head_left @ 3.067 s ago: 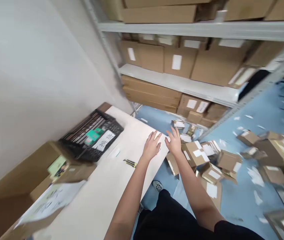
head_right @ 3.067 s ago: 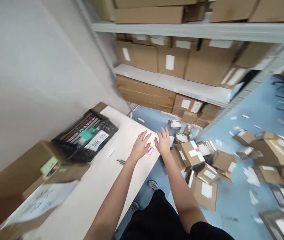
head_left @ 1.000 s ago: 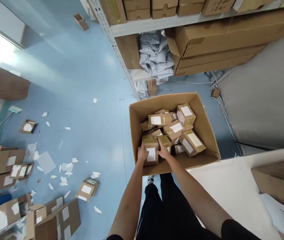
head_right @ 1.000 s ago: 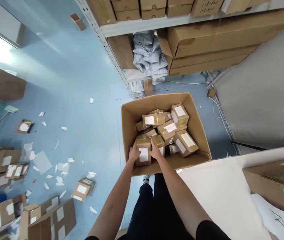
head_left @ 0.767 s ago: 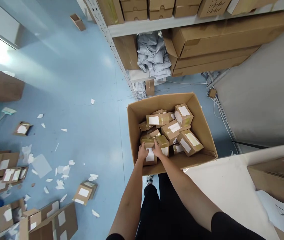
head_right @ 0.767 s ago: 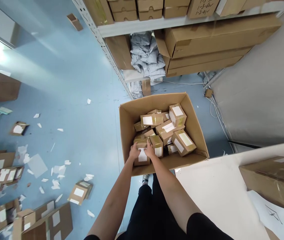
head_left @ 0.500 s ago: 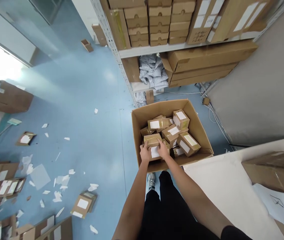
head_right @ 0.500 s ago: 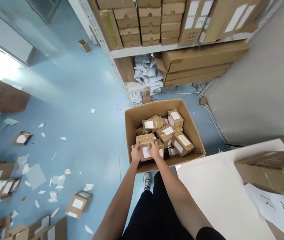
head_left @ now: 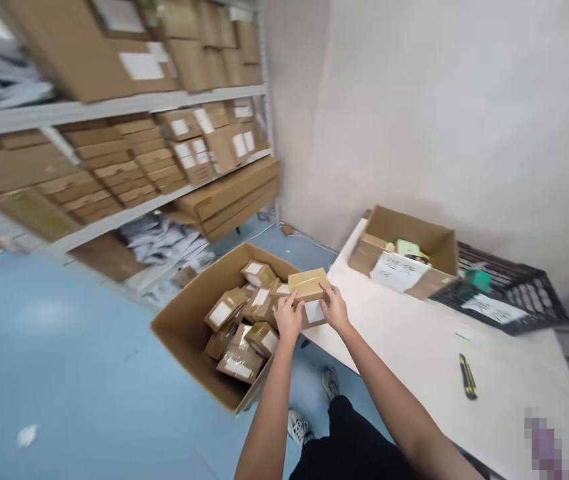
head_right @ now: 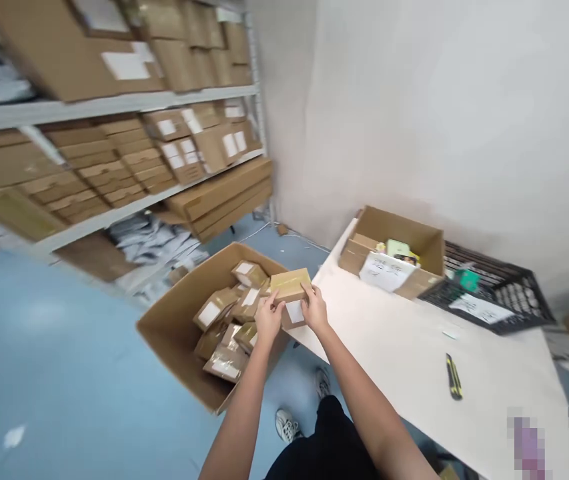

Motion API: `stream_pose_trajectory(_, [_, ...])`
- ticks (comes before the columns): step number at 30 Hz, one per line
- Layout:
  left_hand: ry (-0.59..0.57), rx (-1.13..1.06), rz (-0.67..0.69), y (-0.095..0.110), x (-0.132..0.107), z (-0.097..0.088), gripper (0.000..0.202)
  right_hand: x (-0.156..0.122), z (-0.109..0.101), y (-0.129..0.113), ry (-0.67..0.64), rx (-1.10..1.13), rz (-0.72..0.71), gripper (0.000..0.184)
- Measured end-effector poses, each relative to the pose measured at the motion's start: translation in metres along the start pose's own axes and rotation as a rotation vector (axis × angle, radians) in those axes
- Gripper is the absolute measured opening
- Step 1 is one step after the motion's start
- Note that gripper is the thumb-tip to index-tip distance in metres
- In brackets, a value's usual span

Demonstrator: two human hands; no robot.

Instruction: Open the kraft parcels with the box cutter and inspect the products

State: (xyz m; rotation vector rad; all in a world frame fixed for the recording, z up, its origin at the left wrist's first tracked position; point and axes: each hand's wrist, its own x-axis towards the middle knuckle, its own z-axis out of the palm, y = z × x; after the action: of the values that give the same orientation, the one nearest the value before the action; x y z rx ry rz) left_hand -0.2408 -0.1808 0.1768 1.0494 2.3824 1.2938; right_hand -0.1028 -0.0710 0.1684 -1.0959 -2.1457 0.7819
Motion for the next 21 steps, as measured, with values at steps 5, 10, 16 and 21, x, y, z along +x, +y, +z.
stream_pose_trajectory(5, [-0.267, -0.069, 0.172, 0.088, -0.021, 0.105, 0.047, -0.026, -0.113, 0.084, 0.241, -0.102, 0.202, 0.06])
stream_pose_trajectory(10, [-0.408, -0.135, 0.171, 0.151, -0.057, 0.227, 0.045, -0.067, -0.19, 0.17, 0.376, -0.185, 0.367, 0.057])
stream_pose_trajectory(16, [-0.559, -0.035, -0.001, 0.175, -0.119, 0.349, 0.025, -0.143, -0.217, 0.249, 0.169, -0.151, 0.583, 0.052])
stream_pose_trajectory(21, [-0.52, -0.048, 0.058, 0.156, -0.142, 0.374, 0.036, -0.166, -0.26, 0.288, 0.143, -0.087, 0.664, 0.037])
